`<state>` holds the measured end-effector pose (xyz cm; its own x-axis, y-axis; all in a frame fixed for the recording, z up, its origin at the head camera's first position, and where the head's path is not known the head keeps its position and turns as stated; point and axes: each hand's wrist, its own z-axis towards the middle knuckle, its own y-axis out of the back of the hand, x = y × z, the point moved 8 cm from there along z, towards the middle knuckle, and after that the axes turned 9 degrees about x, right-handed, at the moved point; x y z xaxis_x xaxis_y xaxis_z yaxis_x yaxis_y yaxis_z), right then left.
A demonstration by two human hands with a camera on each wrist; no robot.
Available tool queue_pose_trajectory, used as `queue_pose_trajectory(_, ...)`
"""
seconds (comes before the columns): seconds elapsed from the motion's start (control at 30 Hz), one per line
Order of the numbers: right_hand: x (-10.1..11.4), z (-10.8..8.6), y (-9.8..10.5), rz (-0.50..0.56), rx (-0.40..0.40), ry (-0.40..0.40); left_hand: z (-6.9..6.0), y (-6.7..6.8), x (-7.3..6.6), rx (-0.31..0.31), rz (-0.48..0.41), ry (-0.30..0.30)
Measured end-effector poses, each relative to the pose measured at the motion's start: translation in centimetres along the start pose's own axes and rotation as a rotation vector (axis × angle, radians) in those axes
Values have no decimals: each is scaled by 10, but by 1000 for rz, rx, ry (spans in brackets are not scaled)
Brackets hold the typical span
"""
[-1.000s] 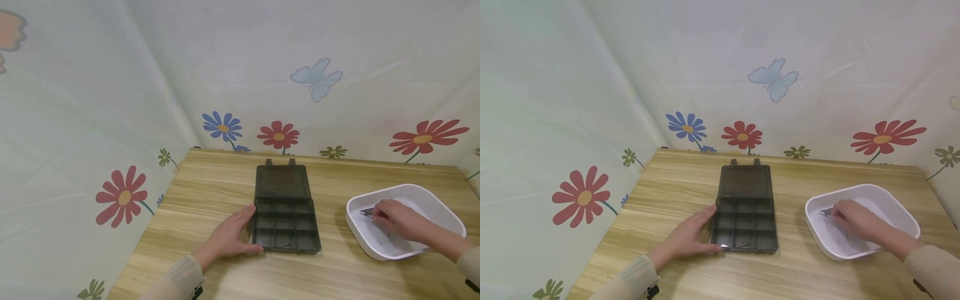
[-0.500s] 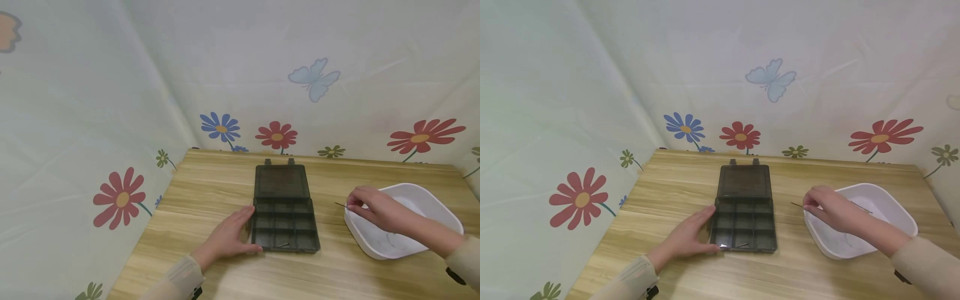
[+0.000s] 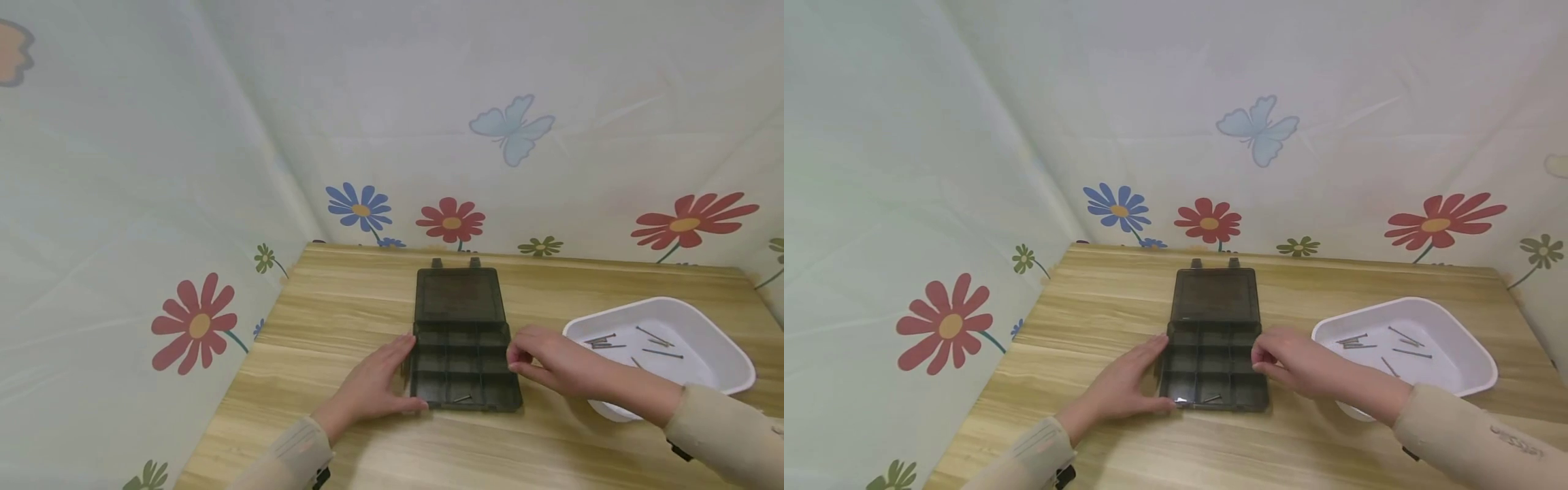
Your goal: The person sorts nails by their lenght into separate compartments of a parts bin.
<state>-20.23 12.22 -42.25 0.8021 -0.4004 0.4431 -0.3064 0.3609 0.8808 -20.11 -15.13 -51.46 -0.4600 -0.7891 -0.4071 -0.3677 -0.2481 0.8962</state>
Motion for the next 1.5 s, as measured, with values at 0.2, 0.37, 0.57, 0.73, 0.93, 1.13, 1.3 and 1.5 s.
queue_pose_trajectory(0.2, 5, 6, -16, 3, -2, 24, 0, 1, 1, -3, -13, -1)
queue_pose_trajectory(0.37, 4, 6, -26, -37, 19, 34, 1, 0, 2, 1, -10, 9)
queue_pose_trajectory(0.57, 2, 4, -31, -100, 23, 66, 1, -1, 1, 3, -5, 9)
queue_pose_trajectory(0.73, 4, 5, -35, -141, 24, 130, 1, -1, 1, 0, -5, 7)
queue_pose_trajectory(0.93, 7, 8, -39, -222, 43, 162, 1, -1, 1, -2, -9, 5)
queue_pose_trajectory(1.13, 7, 9, -45, -349, 41, 220, 0, -1, 1, -4, -6, 2)
queue_pose_trajectory(1.3, 4, 7, -41, -312, 19, 194, 0, -2, 1, -2, -6, 4)
queue_pose_trajectory(1.5, -1, 3, -28, -108, 0, 108, 0, -2, 1, 4, -9, 17)
